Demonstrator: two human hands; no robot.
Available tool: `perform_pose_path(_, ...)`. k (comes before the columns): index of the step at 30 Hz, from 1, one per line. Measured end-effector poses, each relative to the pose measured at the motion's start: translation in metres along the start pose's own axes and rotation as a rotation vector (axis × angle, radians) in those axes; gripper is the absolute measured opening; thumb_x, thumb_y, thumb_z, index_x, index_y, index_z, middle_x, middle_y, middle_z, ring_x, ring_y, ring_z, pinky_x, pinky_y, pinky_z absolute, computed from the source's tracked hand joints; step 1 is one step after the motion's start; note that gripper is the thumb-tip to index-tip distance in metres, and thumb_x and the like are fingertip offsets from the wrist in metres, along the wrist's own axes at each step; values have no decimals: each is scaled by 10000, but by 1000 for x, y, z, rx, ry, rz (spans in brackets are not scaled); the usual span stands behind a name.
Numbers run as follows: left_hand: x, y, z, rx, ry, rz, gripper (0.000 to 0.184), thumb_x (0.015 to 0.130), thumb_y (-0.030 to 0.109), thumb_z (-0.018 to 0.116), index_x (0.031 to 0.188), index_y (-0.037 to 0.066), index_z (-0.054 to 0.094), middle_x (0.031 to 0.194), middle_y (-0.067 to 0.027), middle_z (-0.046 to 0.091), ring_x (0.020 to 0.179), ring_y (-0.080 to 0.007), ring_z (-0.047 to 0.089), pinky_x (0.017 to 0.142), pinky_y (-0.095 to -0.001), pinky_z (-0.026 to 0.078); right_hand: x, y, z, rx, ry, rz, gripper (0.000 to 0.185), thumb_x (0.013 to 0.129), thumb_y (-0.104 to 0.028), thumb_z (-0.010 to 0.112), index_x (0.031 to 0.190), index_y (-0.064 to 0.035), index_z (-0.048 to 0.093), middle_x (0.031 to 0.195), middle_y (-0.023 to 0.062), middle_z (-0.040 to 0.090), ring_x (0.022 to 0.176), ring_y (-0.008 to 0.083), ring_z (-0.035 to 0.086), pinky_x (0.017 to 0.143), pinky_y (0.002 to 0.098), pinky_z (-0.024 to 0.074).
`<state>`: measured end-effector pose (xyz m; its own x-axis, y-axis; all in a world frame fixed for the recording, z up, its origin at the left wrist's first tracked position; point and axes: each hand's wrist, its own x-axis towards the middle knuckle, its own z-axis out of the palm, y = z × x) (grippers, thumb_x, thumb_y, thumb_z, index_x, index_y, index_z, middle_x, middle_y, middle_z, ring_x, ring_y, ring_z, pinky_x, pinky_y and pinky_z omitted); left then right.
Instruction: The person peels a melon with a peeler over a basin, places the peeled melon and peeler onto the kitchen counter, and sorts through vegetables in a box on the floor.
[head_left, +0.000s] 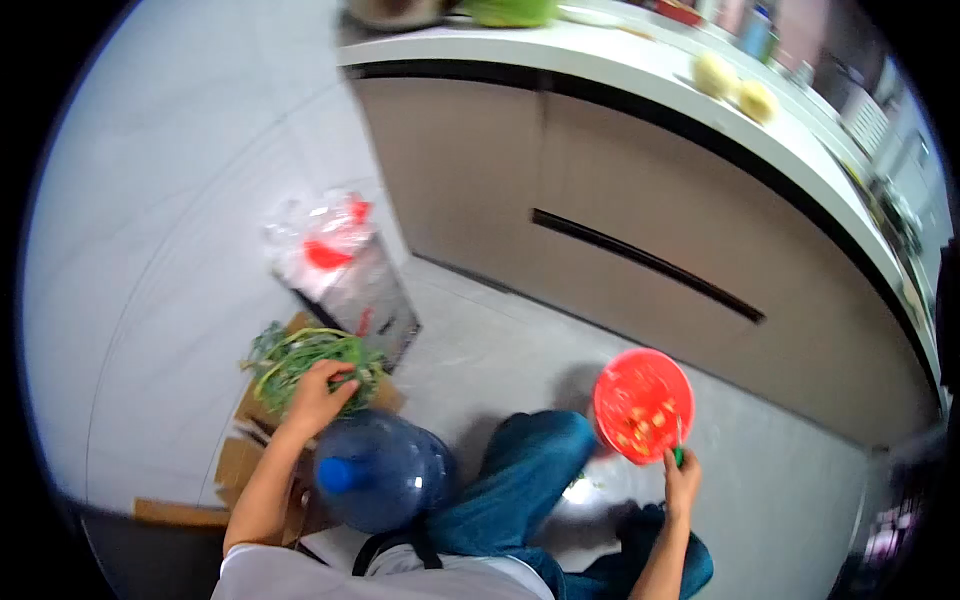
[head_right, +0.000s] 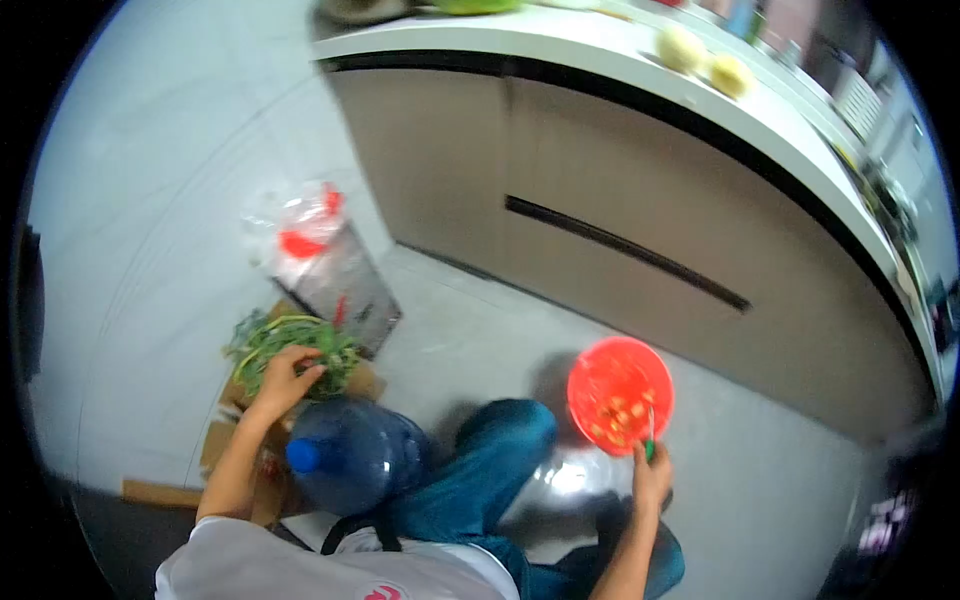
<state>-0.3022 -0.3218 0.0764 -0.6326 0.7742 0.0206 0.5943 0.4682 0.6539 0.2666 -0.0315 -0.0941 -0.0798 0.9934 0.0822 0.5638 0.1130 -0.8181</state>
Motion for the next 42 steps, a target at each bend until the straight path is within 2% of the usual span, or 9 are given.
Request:
perform_pose_path(3, 8, 15, 17, -6, -70, 42, 285, 883, 100, 753, 1138, -18, 703, 1043, -141, 669, 958, -253, 663, 869, -343, 523, 3, -58, -9, 215, -57, 259, 275, 957, -245, 708, 1044, 16, 686, 801, 19, 622, 715, 117, 559, 653, 292, 463)
perform_pose_path(13, 20, 59, 59, 3, -274, 175, 277, 872, 70, 746, 1127, -31, 704, 1032, -144, 683, 925, -228, 670, 850, -334, 522, -5, -91, -17, -50, 7, 103, 323, 936, -309, 700, 1075, -18, 696, 831, 199, 691, 748, 304, 672, 705, 409, 500)
perform_pose_path(23, 3, 103, 65, -186, -200, 206, 270, 871, 36, 736, 1131, -31, 705, 1045, -135, 693, 954, -191, 678, 860, -309, 521, -8, -84, -7, -178, 34, 127, 350, 962, -373, 676, 921, -27, 639, 686, 111, 629, 617, 234, 614, 596, 376, 468)
perform_pose_path(26, -5, 150, 91, -350, -258, 311, 265, 886, 37, 729, 1147, -4, 714, 1087, -127, 702, 995, -194, 685, 886, -307, 531, -13, -96, 5, 627, -154, 397, 369, 1060, -418, 512, 1041, -75, 643, 678, -3, 564, 549, 84, 484, 522, 230, 385)
perform_pose_path(29, -6, 198, 137, -468, -507, 553, 371, 912, 82, 733, 1269, 13, 659, 1193, -145, 679, 1070, -229, 678, 917, -334, 544, -17, -142, 11, 900, -206, 379, 360, 1052, -398, 539, 1156, -63, 616, 880, 77, 697, 728, 142, 654, 710, 293, 542)
perform_pose_path(33, -3, 241, 229, -630, -910, 339, 600, 975, 173, 707, 1483, 13, 431, 1380, -205, 556, 1232, -253, 592, 1022, -380, 508, -14, -176, 36, 1003, -215, 162, 315, 1052, -335, 562, 1193, -55, 600, 1204, 165, 707, 1092, 215, 670, 998, 379, 503)
perform_pose_path(38, 35, 258, 280, -705, -1341, 68, 349, 1033, 221, 618, 1322, 29, 580, 916, -45, 686, 701, -68, 574, 599, -219, 454, -13, -146, 57, 932, -3, 174, 321, 1068, -265, 558, 1241, -9, 646, 1095, 76, 687, 1008, 163, 652, 934, 314, 495)
perform_pose_path(40, 44, 254, 280, -796, -1302, 18, 313, 1040, 248, 595, 1271, 38, 617, 840, -15, 659, 650, -60, 533, 586, -209, 433, -18, -139, 62, 771, 186, 40, 307, 1073, -246, 547, 1166, 17, 676, 984, 68, 685, 919, 161, 640, 818, 300, 515)
perform_pose_path(42, 46, 253, 279, -875, -1154, -102, 244, 1051, 196, 567, 1219, 22, 598, 793, -25, 615, 640, -70, 519, 597, -230, 431, -34, -74, 83, 411, 47, 82, 253, 1042, -197, 584, 1072, 26, 699, 959, 108, 696, 921, 170, 669, 784, 315, 523)
